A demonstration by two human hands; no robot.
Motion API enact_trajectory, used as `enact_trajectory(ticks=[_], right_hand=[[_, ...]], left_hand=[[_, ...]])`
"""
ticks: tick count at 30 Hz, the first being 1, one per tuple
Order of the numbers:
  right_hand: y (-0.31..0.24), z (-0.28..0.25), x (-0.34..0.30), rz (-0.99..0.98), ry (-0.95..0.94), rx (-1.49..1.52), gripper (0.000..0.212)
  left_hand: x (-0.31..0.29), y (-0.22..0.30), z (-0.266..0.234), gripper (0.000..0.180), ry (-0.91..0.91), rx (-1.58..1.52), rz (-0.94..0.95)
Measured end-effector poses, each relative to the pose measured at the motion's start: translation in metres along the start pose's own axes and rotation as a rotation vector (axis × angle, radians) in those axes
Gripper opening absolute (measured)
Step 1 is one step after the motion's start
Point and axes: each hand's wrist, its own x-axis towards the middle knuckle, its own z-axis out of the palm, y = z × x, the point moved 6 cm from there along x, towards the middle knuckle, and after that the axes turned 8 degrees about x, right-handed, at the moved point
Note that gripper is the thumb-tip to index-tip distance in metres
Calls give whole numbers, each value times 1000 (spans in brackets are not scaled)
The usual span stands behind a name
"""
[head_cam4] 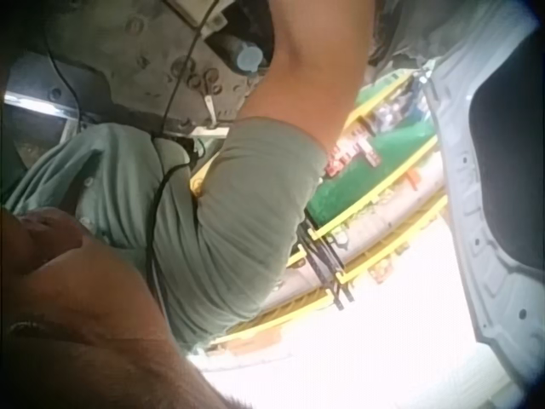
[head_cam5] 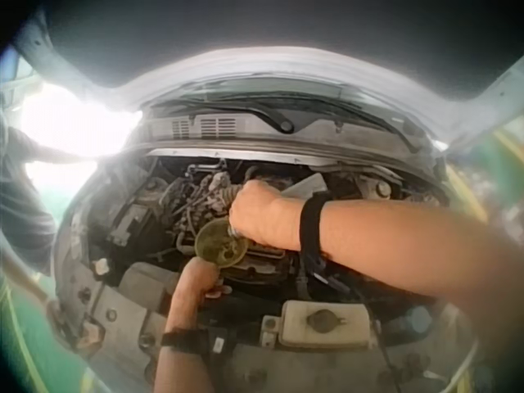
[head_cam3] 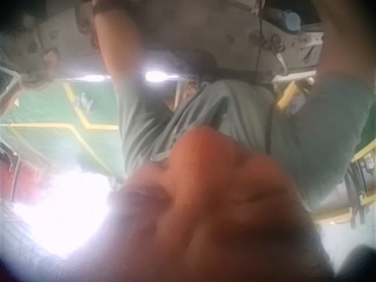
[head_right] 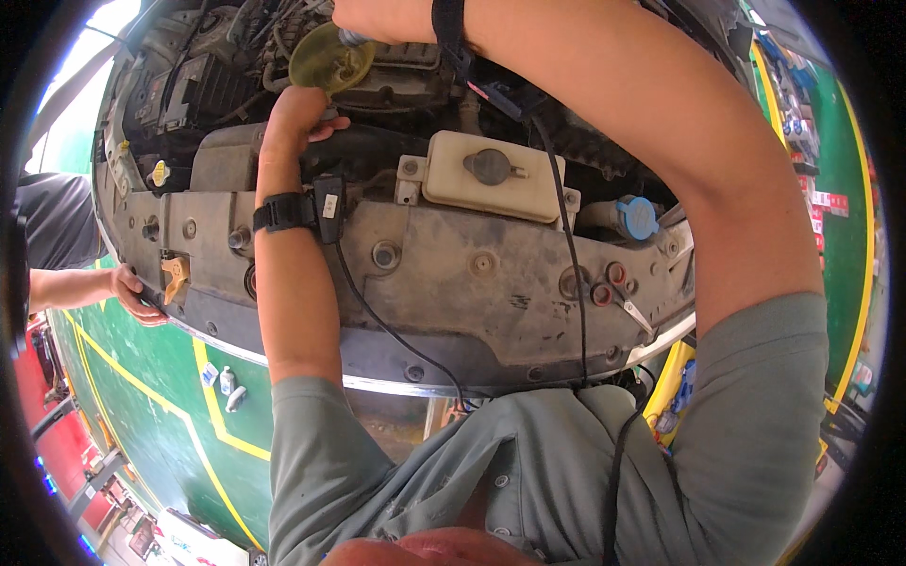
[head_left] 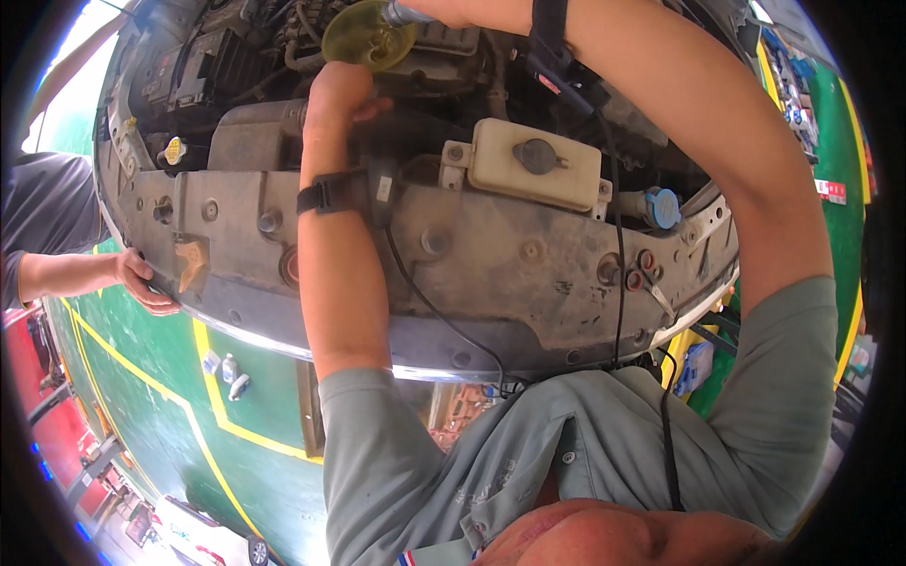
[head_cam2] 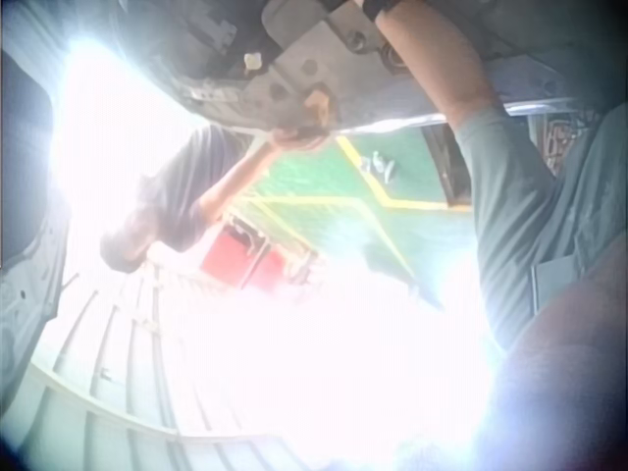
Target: The person pours engine oil from a bottle into a car's engine using a funnel. They repeat this process with multiple bottles, placing empty ones on the ground and retrieving new ones to continue filling the engine.
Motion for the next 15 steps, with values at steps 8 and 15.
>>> enact_trajectory(ticks=[8,15], right_hand=[[-6,-1,6,-11,-8,-76,17],[1,11,4,61,49,-67,20]], left_hand=[[-16,4,-5,22,16,-137,-59],[-1,18,5,22,-15,0,51]])
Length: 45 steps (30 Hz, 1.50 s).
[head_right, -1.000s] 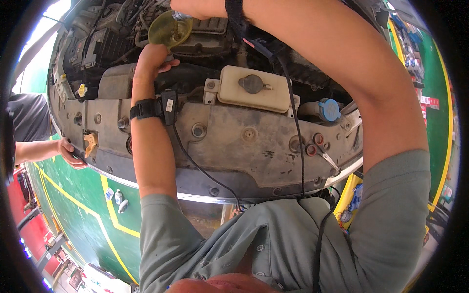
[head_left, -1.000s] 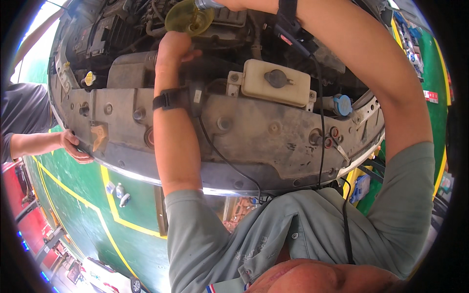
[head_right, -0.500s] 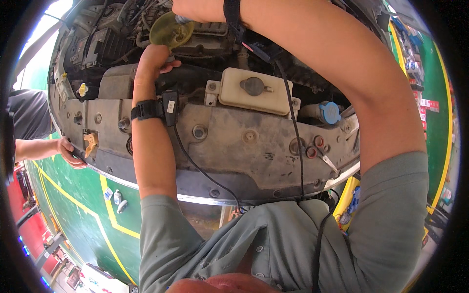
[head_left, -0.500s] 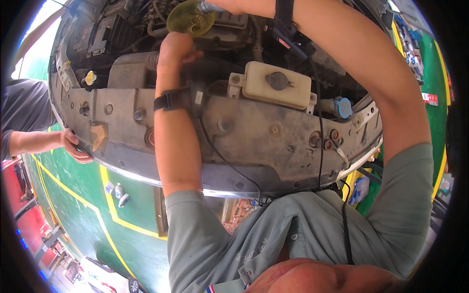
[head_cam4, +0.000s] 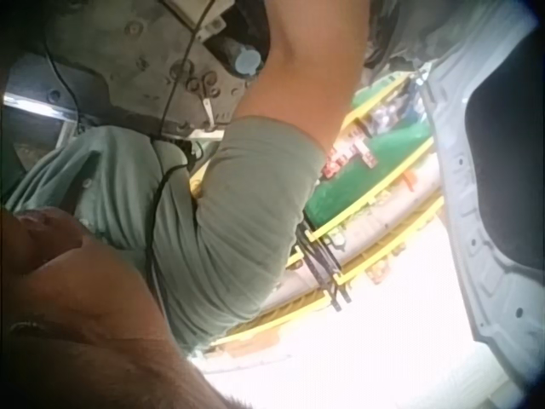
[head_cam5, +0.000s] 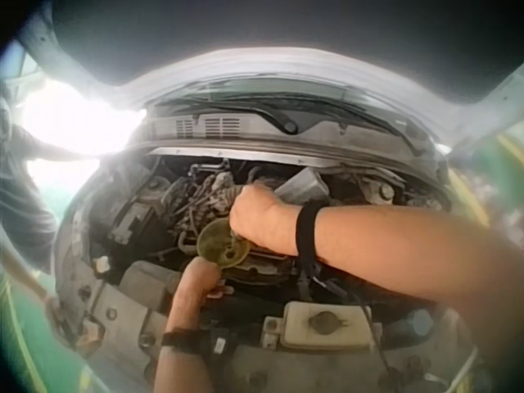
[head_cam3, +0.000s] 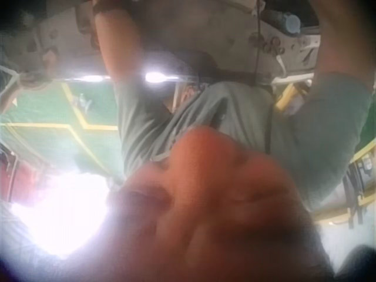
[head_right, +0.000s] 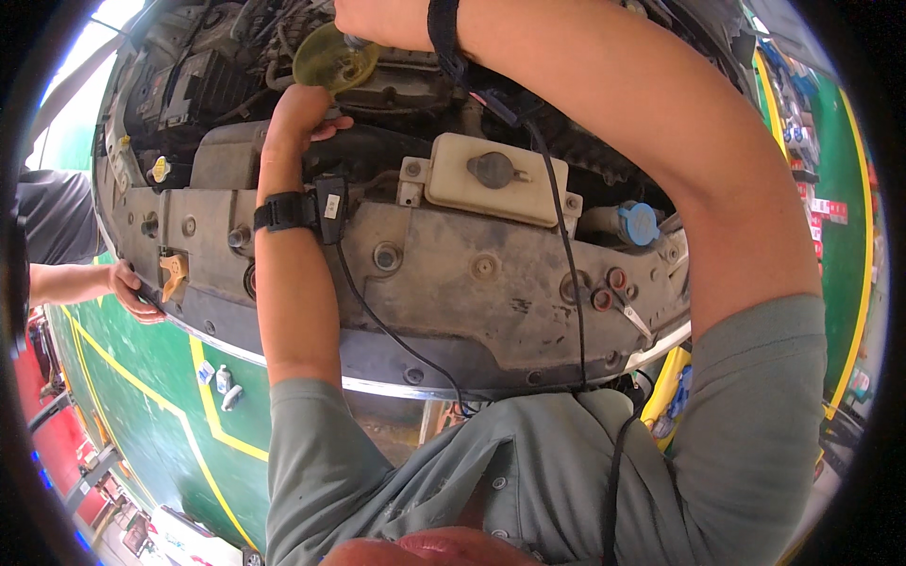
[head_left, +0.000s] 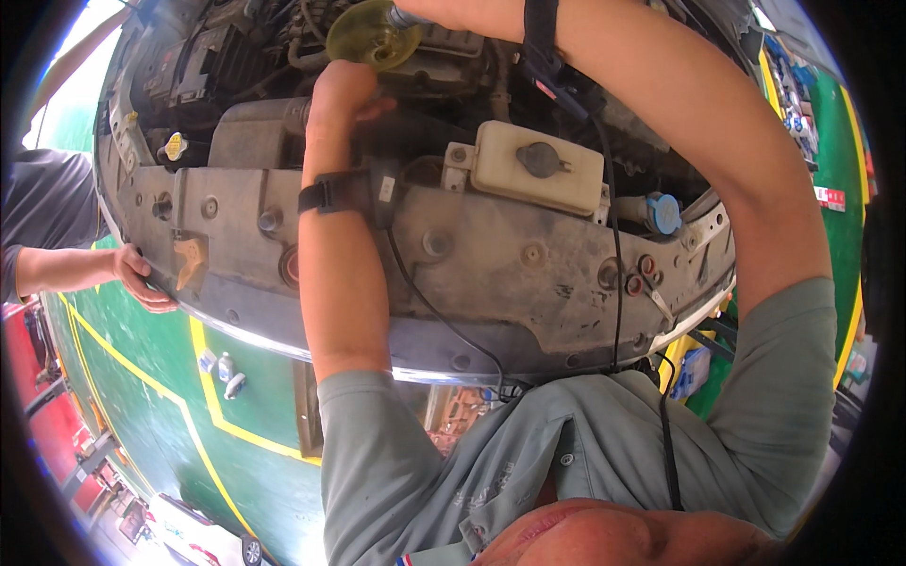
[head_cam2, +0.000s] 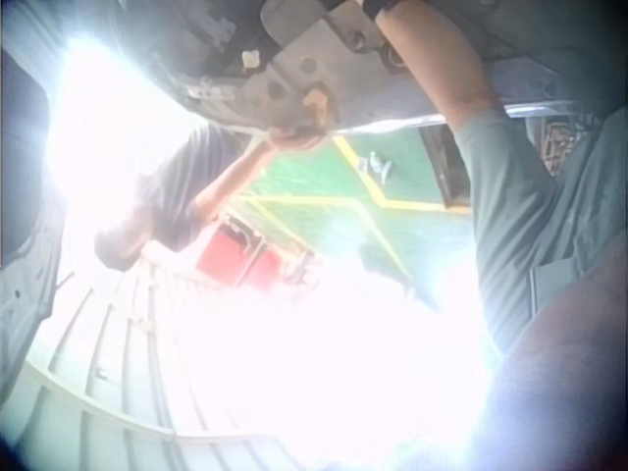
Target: The person pours engine oil from a bottle into a car's engine using a funnel. They repeat this process with multiple bottles, placing empty ones on the ground and retrieving new ones to continue filling the engine.
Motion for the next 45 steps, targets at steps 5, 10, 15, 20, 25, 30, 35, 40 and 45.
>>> enact_trajectory(ticks=[5,10,15,20,25,30,35,40,45], right_hand=[[-19,-12,10,-65,24,-80,21],[-20,-8,7,-20,118,-102,24],[-35,13,26,-30,393,-224,39],[-39,19,31,21,659,-200,25],[-43,7,27,-43,694,-164,21],[-44,8,26,-71,813,-155,20],[-43,8,23,-116,863,-133,24],[-42,3,23,-169,890,-81,32],[-39,2,26,-161,914,-10,29]], left_hand=[[36,-55,-1,26,88,151,55],[36,-30,10,36,55,366,151],[41,-35,8,31,89,332,204],[-10,3,-1,31,66,389,105],[-15,-9,-7,22,103,41,-33],[-21,10,-8,24,56,386,72],[-17,11,-6,35,34,486,149],[-8,7,-3,33,63,636,245],[-3,6,2,27,199,819,305]])
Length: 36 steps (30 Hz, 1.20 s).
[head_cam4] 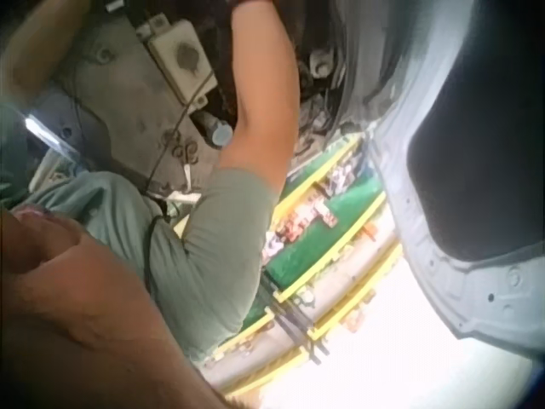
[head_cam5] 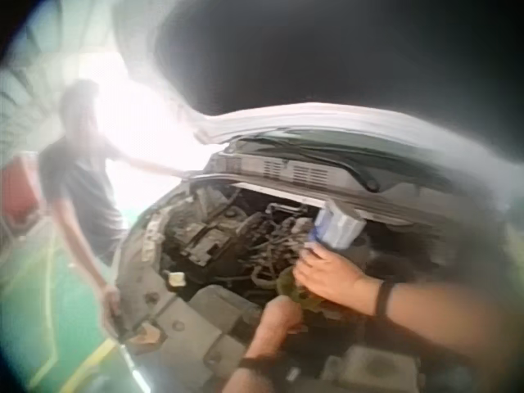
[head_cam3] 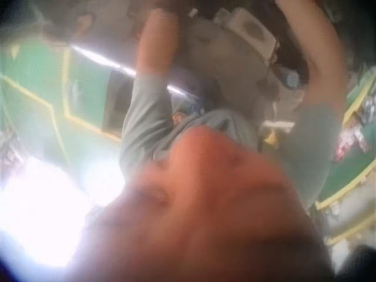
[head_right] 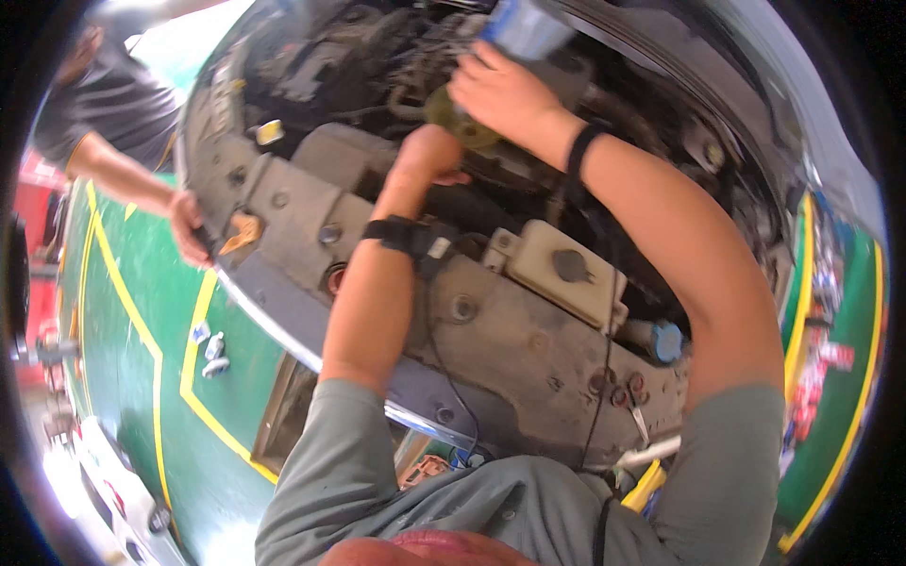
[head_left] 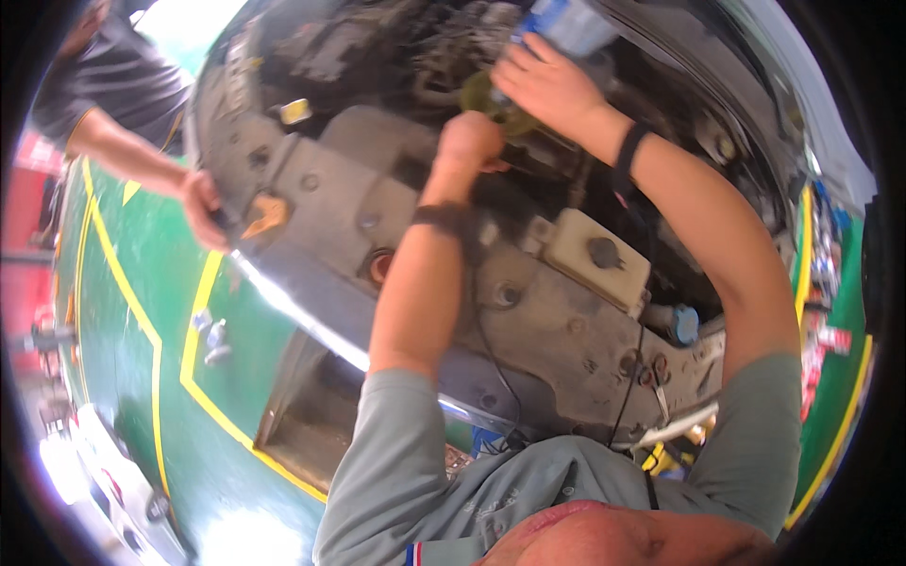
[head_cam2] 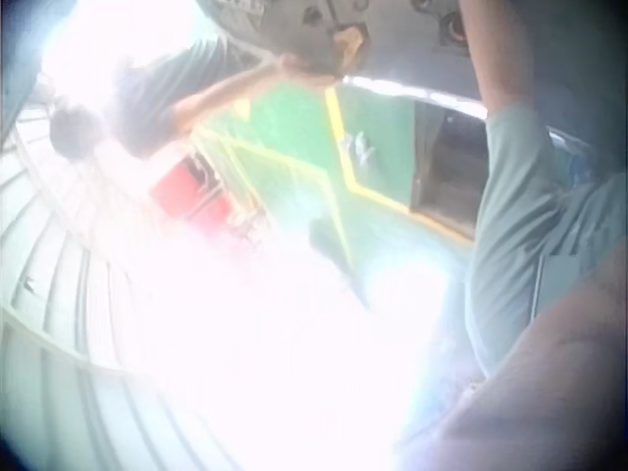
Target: The person pours engine oil from a bottle into a car's engine using a funnel. They repeat this process with multiple bottles, placing empty ones on the ground and retrieving new ones to continue filling the engine.
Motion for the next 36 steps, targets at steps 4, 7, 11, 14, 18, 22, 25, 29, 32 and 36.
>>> enact_trajectory(ticks=[4,7,11,14,18,22,25,29,32,36], right_hand=[[5,2,-11,26,-82,10,38],[4,-1,-8,20,-93,26,37],[1,-1,-7,-24,61,68,32],[1,-4,1,5,36,18,24],[2,1,-2,34,-59,-13,31],[3,0,-5,32,-32,-10,30],[3,0,-6,25,-37,-19,30],[2,0,-6,28,-55,-20,30],[1,-1,-6,25,-73,-25,30],[2,0,-8,29,-68,-36,31]], left_hand=[[6,0,2,24,-32,-330,-177],[-6,-1,-6,26,-94,-456,-240],[-6,1,-6,22,3,34,3],[-18,-5,-13,24,-180,-512,-224],[-23,-2,-17,26,-158,-734,-350],[-20,-2,-16,25,-156,-577,-268],[-21,1,-21,26,-161,-453,-216],[-22,3,-24,36,-180,-384,-149],[-26,-1,-21,35,-142,-641,-289],[-25,2,-26,36,-162,-505,-218]])
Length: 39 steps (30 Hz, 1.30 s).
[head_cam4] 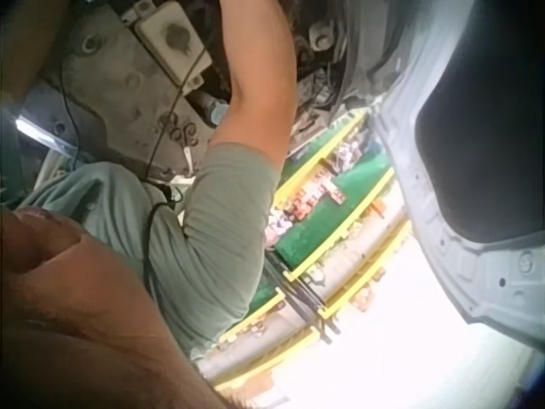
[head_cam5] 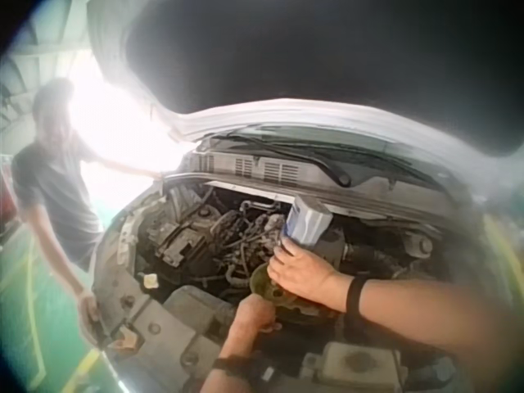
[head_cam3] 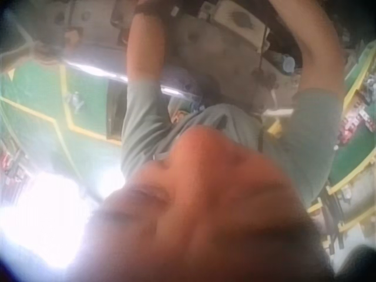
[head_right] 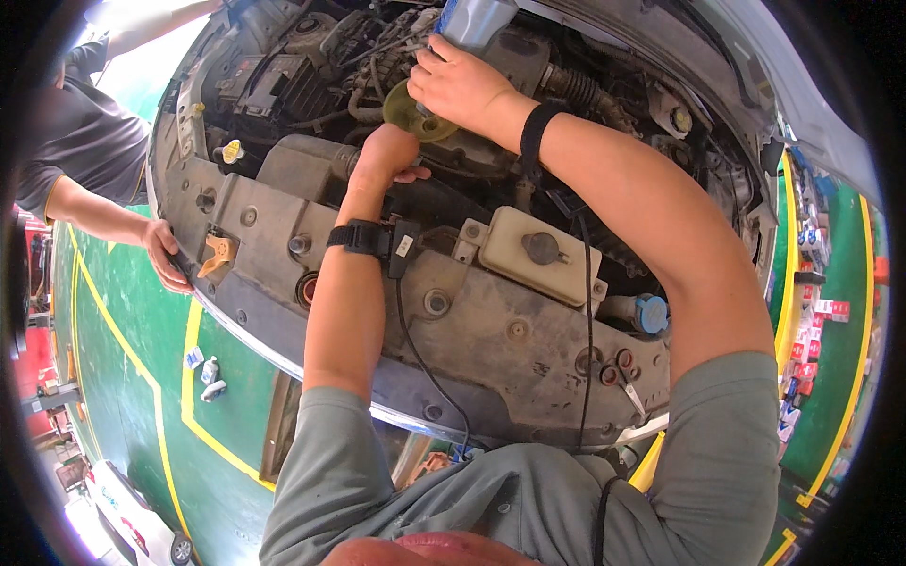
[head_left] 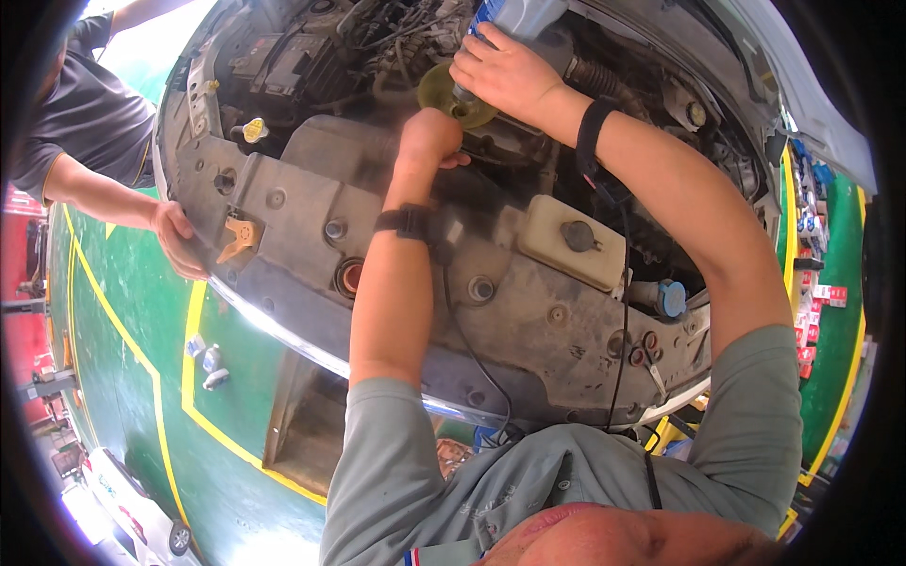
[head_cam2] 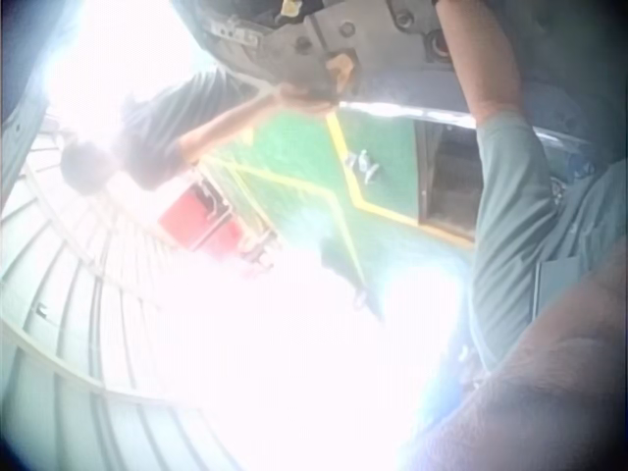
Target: The person pours engine oil from a bottle into a car's engine using a funnel. They repeat this process with multiple bottles, placing empty ones on the ground and retrieving new ones to continue filling the engine.
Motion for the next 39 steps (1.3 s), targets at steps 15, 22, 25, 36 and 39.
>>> enact_trajectory(ticks=[15,22,25,36,39], right_hand=[[4,-2,2,37,-17,25,25],[7,0,0,52,-33,24,28],[7,-1,-1,53,-18,14,29],[37,6,-18,354,-61,208,44],[47,8,-33,451,-56,295,52]], left_hand=[[-1,-3,1,29,-22,-174,-107],[5,-9,8,27,14,-275,-104],[5,-9,5,28,26,-209,-69],[-4,-5,1,27,2,-283,-165],[-3,-5,4,26,-4,-370,-163]])
